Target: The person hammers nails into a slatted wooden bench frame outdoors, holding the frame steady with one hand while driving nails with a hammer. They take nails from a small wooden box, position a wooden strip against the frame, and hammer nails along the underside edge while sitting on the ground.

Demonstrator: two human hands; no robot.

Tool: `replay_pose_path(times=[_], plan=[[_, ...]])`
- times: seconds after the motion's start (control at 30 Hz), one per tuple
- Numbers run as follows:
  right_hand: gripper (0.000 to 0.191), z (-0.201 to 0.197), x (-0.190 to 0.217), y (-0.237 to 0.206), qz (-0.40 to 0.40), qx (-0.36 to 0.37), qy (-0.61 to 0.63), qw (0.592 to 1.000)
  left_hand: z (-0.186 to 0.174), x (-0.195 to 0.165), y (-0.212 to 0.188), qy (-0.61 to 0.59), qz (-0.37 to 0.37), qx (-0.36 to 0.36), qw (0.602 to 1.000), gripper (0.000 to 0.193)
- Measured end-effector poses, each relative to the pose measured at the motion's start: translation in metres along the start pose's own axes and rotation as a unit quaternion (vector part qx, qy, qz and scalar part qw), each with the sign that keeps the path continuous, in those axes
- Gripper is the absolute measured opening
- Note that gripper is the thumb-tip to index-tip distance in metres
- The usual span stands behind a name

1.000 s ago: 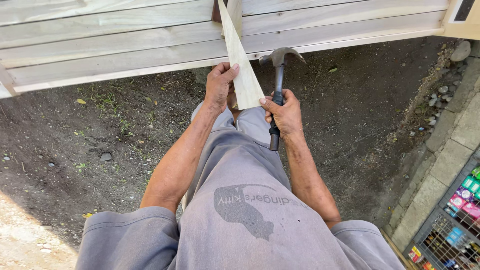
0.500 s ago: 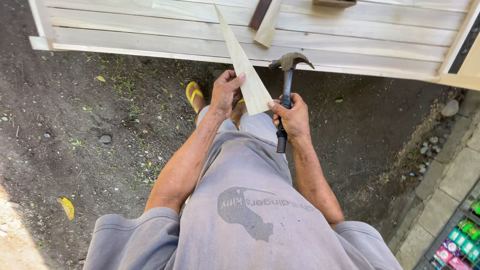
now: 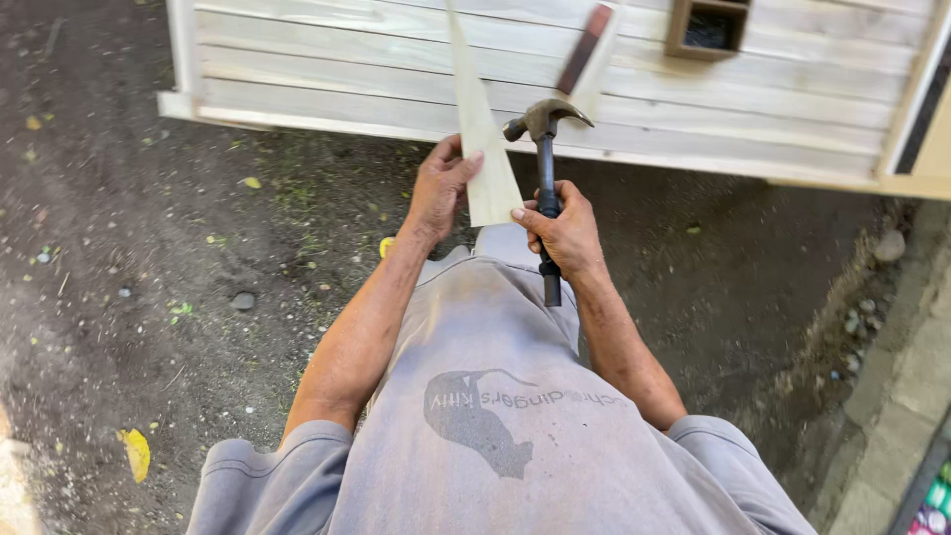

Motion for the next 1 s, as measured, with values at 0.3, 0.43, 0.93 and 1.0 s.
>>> replay_pose_path(times=[0.3,0.43,0.93,1.0], plan=[[0.037,0.226,0.037,-0.030,-0.006,0.111,-0.057,0.992,-0.178,-0.147,-0.084,0.041,0.100,-0.024,0.994,0.058],[0.038,0.314,0.066,-0.029,-0.025,0.170,-0.085,0.982,-0.243,-0.209,-0.114,0.100,0.152,-0.061,0.981,0.056],[0.038,0.598,0.155,0.022,-0.044,0.325,-0.221,0.919,-0.410,-0.339,-0.103,-0.039,0.202,-0.192,0.960,0.042],[0.038,0.630,0.161,0.038,-0.045,0.316,-0.219,0.922,-0.434,-0.363,-0.091,-0.018,0.205,-0.187,0.961,0.042]])
Point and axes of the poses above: each hand's wrist, its own y-axis towards the middle knuckle, its own z-axis out of the palm, x = y × z, the point moved 5 cm from there along y, towards the middle knuckle, and after that the axes turned 4 degrees about -x, right-handed, at the moved point
